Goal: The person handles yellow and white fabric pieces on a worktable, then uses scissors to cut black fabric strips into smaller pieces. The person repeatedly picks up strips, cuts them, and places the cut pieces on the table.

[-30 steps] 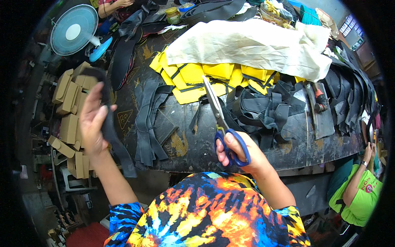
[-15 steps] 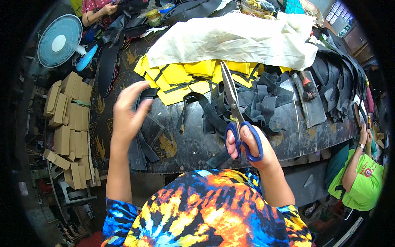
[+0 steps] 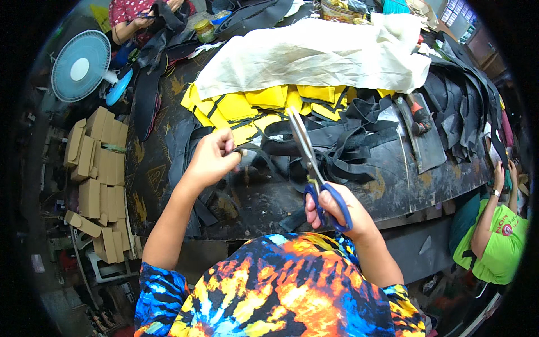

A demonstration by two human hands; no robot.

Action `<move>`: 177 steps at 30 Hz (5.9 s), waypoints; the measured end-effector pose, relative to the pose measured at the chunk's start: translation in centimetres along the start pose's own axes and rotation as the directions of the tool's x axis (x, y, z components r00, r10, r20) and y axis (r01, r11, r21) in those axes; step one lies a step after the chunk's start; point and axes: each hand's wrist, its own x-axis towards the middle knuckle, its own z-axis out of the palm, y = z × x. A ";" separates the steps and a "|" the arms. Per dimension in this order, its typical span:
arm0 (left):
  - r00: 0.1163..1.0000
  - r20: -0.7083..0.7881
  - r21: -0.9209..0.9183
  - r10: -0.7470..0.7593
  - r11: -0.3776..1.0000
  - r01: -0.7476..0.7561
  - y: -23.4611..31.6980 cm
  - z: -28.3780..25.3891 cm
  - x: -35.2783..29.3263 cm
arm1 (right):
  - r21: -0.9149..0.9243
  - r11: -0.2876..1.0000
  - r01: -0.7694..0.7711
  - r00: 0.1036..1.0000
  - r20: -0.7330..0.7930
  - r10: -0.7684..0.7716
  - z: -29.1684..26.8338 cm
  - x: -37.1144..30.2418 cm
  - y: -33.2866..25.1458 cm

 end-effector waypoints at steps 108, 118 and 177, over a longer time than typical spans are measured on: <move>0.616 -0.764 -0.166 0.190 0.866 -0.472 0.5 4.1 -3.9 | 0.099 0.968 -0.229 0.960 0.190 0.208 5.2 4.3 1.3; 0.492 -0.844 -0.053 0.215 0.878 -0.475 3.5 -2.9 -8.7 | 0.061 0.982 -0.176 0.979 0.115 0.168 3.7 3.4 0.6; 0.964 -0.232 -0.611 0.127 0.752 -0.246 1.4 0.8 -0.5 | 0.091 0.984 -0.155 0.963 0.235 0.130 -0.1 -0.4 2.1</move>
